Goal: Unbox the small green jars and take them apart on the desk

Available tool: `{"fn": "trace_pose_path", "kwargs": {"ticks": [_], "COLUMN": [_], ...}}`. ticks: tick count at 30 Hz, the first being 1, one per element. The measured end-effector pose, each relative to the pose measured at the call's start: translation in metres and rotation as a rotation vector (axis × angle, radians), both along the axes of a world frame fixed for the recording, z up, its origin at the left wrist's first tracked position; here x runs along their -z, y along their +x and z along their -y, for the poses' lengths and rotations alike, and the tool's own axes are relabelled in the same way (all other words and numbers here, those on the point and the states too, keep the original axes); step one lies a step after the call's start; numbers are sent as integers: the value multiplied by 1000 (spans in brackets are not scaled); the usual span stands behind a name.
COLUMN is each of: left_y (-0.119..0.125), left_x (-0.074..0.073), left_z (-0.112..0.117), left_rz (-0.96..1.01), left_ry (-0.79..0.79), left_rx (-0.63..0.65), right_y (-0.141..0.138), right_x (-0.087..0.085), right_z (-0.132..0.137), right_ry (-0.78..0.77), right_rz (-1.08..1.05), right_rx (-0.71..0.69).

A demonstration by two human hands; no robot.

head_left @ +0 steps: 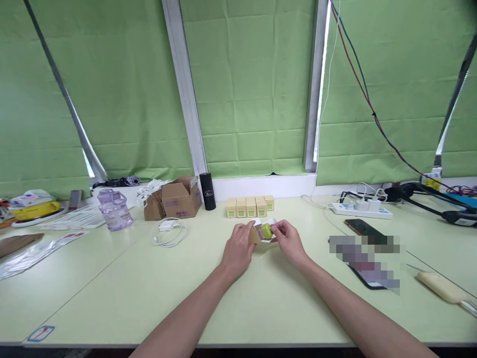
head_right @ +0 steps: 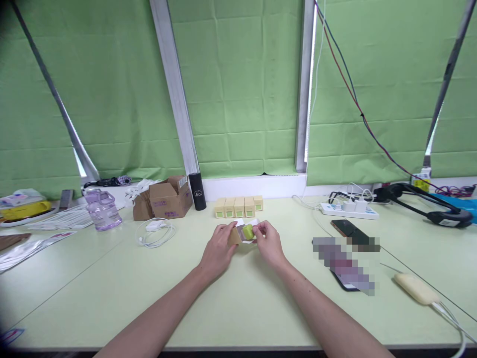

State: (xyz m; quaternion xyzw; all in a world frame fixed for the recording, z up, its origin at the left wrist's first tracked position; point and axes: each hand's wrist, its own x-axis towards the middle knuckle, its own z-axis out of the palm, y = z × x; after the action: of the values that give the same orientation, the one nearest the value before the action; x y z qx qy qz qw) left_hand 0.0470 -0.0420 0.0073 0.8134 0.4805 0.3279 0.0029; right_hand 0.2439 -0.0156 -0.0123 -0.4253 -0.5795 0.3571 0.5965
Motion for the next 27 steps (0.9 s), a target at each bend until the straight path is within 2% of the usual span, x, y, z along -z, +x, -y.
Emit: {"fn": "trace_pose_path", "kwargs": {"ticks": [5, 9, 15, 18, 20, 22, 27], "left_y": [-1, -1, -1, 1, 3, 4, -1], "left_x": [1, 2, 1, 0, 0, 0, 1], "left_z": [-2, -3, 0, 2, 3, 2, -3], "left_rz": [37, 47, -37, -86, -109, -121, -100], "left_ry": [10, 19, 76, 108, 136, 162, 156], "left_rx": [1, -3, -1, 51, 77, 71, -47], "right_y": [0, 3, 1, -7, -10, -9, 9], "right_x": [-3, -12, -25, -22, -20, -20, -27], "right_z": [0, 6, 23, 27, 27, 24, 11], "right_ry": [-17, -36, -210, -275, -282, -265, -181], "right_rz": [-92, -202, -206, -132, -93, -89, -97], "right_rx": [-30, -95, -437, -531, -529, -469, -248]}}
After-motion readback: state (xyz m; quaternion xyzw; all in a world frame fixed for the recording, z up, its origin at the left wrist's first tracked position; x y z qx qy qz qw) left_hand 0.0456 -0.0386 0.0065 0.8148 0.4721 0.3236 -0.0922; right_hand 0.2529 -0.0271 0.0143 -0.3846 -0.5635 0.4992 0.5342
